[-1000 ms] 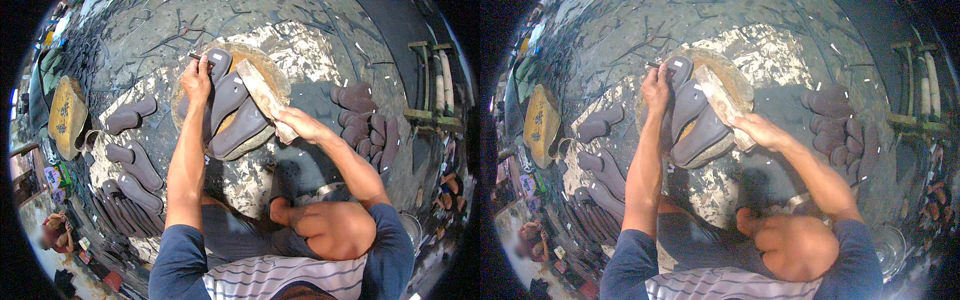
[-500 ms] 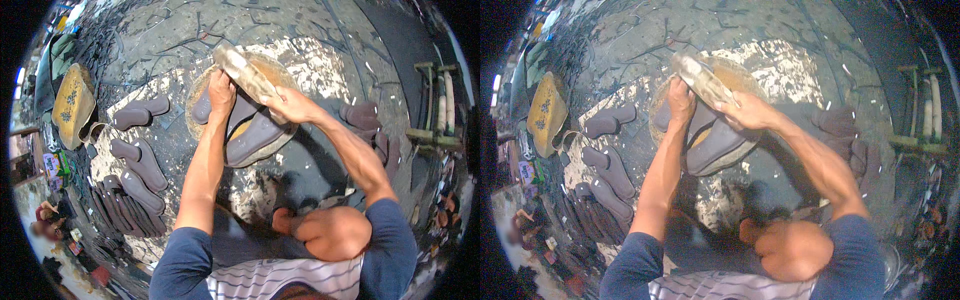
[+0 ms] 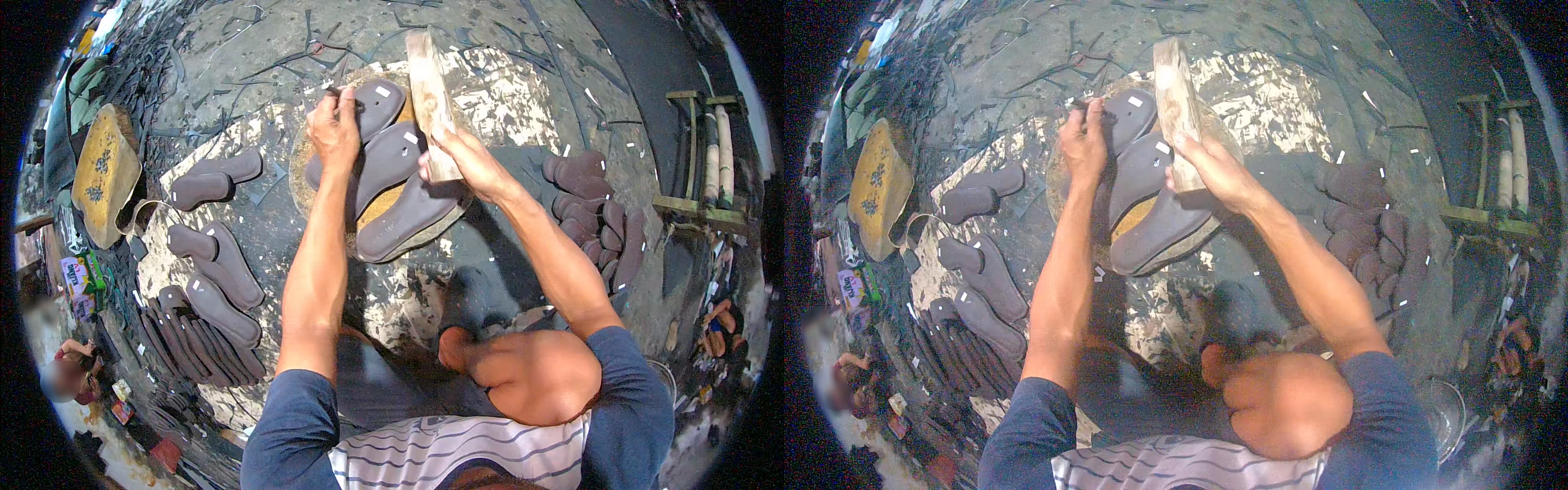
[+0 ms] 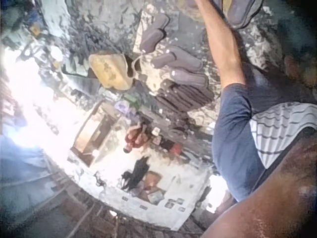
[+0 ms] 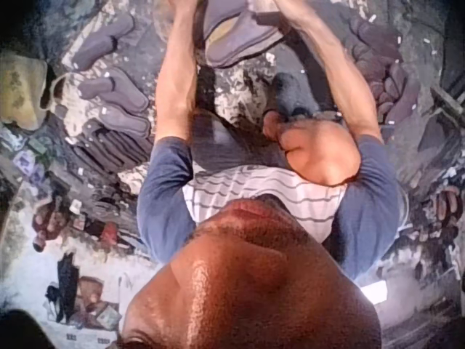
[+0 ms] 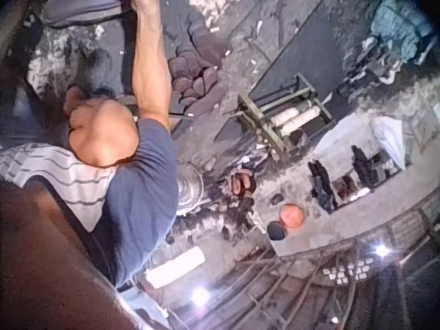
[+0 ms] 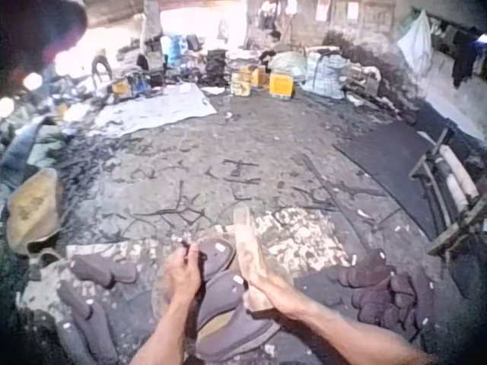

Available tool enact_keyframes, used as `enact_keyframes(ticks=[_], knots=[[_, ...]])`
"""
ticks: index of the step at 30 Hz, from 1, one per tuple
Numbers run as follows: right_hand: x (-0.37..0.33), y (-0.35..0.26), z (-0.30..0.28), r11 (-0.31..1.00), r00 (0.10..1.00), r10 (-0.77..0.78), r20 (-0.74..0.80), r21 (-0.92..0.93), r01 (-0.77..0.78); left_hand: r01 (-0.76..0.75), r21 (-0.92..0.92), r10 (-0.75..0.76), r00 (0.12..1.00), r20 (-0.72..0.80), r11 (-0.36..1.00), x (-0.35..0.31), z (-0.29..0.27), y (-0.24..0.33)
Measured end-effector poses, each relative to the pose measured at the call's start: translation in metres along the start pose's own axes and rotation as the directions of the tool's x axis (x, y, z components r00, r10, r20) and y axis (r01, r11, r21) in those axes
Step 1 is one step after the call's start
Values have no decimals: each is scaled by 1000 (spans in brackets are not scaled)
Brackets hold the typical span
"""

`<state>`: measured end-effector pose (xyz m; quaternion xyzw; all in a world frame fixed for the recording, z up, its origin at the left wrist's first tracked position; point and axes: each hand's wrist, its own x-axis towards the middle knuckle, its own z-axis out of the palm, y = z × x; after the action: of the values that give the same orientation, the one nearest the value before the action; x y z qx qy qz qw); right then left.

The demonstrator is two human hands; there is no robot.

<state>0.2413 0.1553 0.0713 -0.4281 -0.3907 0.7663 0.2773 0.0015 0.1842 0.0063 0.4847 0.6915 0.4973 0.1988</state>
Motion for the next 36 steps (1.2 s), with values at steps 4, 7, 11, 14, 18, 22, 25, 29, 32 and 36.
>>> enact_keyframes(ticks=[4,7,11,14,18,22,25,29,32,36], knots=[[26,26,8,913,908,-403,-113,-125,389,220,-350,-132,957,259,911,-65,13,73],[24,29,19,921,951,-276,-138,-322,221,401,-499,-393,911,127,768,-75,-6,52],[14,41,13,895,990,-124,-71,-439,80,366,-531,-469,880,-70,765,-49,-60,-15],[9,38,10,962,991,132,32,-244,-120,336,-359,-375,926,-45,871,-43,-64,-27],[-3,-10,18,965,968,219,120,-174,-196,336,-222,-348,938,-14,915,-42,-63,-26],[-30,-107,58,952,984,16,179,-305,40,321,-136,-331,942,-56,937,-47,-64,-17],[-70,-168,97,769,867,-488,104,-419,483,260,-47,-262,963,-59,965,-51,-70,-27],[-77,-143,98,444,486,-871,79,-302,844,79,116,-72,995,-64,990,-50,-67,-25],[-19,-16,50,379,786,-537,307,-745,549,-129,174,140,989,-51,976,-50,-57,-16],[1,-12,52,809,952,84,294,-578,107,-252,309,280,959,-48,917,-56,-63,-46]])
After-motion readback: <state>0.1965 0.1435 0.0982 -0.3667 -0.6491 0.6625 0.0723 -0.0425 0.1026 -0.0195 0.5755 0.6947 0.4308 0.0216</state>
